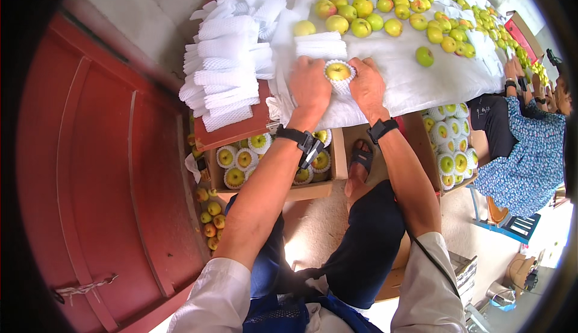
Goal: The person prepares fruit for packing by picking up a foam sleeve, stretching it open by hand, and sliding it over an apple. The sleeved apple is then placed into a cardboard box alongside other fruit.
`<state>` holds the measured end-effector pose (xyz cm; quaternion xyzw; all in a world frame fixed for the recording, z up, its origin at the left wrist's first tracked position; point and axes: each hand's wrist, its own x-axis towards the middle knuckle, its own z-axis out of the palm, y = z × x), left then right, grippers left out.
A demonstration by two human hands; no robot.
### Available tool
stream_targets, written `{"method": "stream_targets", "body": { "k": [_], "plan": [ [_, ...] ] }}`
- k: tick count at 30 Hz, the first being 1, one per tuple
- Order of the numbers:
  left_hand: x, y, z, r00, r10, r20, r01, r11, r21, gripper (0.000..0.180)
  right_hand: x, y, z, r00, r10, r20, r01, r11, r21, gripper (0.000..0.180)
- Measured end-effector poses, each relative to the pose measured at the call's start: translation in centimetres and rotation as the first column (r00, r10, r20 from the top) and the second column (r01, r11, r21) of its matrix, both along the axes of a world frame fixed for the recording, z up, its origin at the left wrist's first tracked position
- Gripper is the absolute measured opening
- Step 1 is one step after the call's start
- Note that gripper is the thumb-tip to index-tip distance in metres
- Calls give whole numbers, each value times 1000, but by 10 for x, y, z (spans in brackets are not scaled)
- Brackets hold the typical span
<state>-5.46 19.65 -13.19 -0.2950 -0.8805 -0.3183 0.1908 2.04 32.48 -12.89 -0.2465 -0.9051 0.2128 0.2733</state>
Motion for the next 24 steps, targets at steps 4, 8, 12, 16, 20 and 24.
{"method": "stream_targets", "body": {
  "k": [4,8,12,16,20,24],
  "plan": [
    [4,-1,-2,999,26,-22,-27,1000,-12,17,2,-6,4,998,-38,43,37,999,11,23],
    [5,-8,-1,999,10,32,-11,999,37,22,1,13,-10,1000,6,4,-6,996,-85,22],
    [-1,-26,12,999,-20,51,8,975,224,26,-2,36,-18,991,93,-95,-117,951,-286,21],
    [-19,-62,59,996,-68,54,46,942,331,26,11,23,25,982,184,-52,-189,973,-135,49],
    [-41,-121,86,1000,-22,9,15,878,478,25,5,0,56,896,385,221,-399,917,19,74],
    [-47,-166,108,989,16,147,-85,873,480,23,-7,-6,53,797,376,472,-433,901,13,76]
  ]
}}
